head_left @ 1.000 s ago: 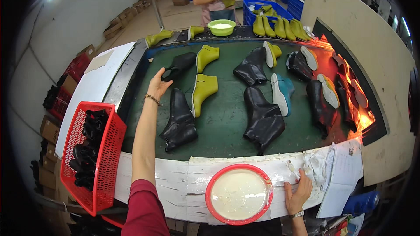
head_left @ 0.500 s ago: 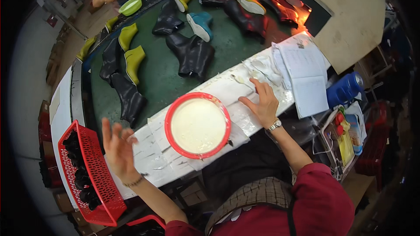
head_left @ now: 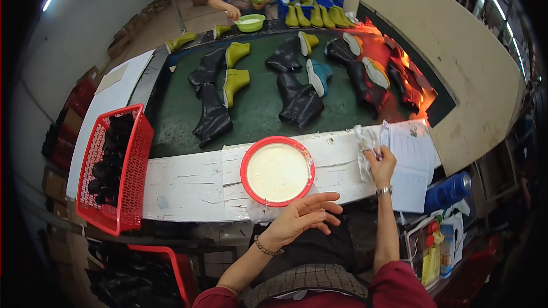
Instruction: Applying white adhesive to the bottom edges of shoe uppers using a small brush.
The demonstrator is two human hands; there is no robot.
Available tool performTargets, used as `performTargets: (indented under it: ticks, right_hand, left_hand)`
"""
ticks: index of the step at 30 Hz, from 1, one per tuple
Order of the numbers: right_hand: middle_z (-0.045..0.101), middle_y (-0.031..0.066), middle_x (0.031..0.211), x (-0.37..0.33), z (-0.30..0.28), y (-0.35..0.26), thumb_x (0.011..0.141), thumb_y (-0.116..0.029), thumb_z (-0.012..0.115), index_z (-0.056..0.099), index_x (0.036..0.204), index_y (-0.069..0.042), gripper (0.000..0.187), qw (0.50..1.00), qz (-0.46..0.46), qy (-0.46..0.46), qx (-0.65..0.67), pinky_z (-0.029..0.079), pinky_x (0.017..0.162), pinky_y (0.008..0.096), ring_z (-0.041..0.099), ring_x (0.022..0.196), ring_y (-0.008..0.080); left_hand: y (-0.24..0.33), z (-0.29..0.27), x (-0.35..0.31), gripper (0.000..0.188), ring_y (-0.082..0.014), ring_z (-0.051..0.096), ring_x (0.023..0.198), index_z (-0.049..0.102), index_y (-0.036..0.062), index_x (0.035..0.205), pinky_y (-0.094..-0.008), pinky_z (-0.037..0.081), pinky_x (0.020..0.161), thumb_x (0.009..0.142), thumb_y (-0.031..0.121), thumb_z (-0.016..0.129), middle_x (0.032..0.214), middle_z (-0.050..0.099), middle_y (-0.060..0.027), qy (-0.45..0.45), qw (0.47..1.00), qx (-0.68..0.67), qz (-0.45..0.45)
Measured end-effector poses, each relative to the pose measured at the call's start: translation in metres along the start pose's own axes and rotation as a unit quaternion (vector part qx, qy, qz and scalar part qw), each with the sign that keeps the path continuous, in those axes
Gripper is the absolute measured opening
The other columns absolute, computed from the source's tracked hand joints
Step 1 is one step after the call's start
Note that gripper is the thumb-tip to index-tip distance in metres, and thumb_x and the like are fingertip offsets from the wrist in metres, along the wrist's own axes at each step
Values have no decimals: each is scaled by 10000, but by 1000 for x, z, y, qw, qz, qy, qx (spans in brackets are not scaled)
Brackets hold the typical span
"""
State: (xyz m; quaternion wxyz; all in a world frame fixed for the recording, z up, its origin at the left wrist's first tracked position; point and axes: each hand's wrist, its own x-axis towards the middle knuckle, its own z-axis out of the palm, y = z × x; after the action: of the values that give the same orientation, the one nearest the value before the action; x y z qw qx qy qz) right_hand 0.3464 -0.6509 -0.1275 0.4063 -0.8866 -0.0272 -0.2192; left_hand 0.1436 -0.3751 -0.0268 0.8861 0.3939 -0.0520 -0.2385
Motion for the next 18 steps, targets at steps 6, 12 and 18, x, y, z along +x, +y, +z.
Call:
performTargets:
  ticks: [6, 12, 18]
  right_hand:
    - [597, -14, 678, -26, -44, -151, 797, -56, 860, 674, 775, -10, 194, 969, -82, -62, 225, 379, 542, 264, 471, 624, 63]
    - [656, 47, 834, -59, 7, -233, 858, -76, 824, 751, 1147, -6, 306, 922, -205, -205, 255, 458, 629, 278, 546, 668, 130]
    - [670, 116, 970, -67, 20, -256, 944, -124, 717, 663, 1240, -27, 316, 910, -248, -234, 236, 513, 659, 346, 651, 838, 276]
  left_hand:
    - [-1, -5, 51, 600, -289, 573, 1344, 319, 66, 1622, -439, 526, 1058, 1127, 372, 466, 1521, 521, -150, 161, 922, 196, 291]
    - [11, -29, 52, 652, -277, 612, 1285, 412, 83, 1568, -445, 497, 1108, 1116, 546, 329, 1488, 557, -142, 255, 896, -119, 344]
    - [60, -37, -15, 724, -270, 623, 1290, 404, 94, 1577, -441, 516, 1087, 1091, 623, 317, 1501, 567, -116, 153, 884, -196, 395]
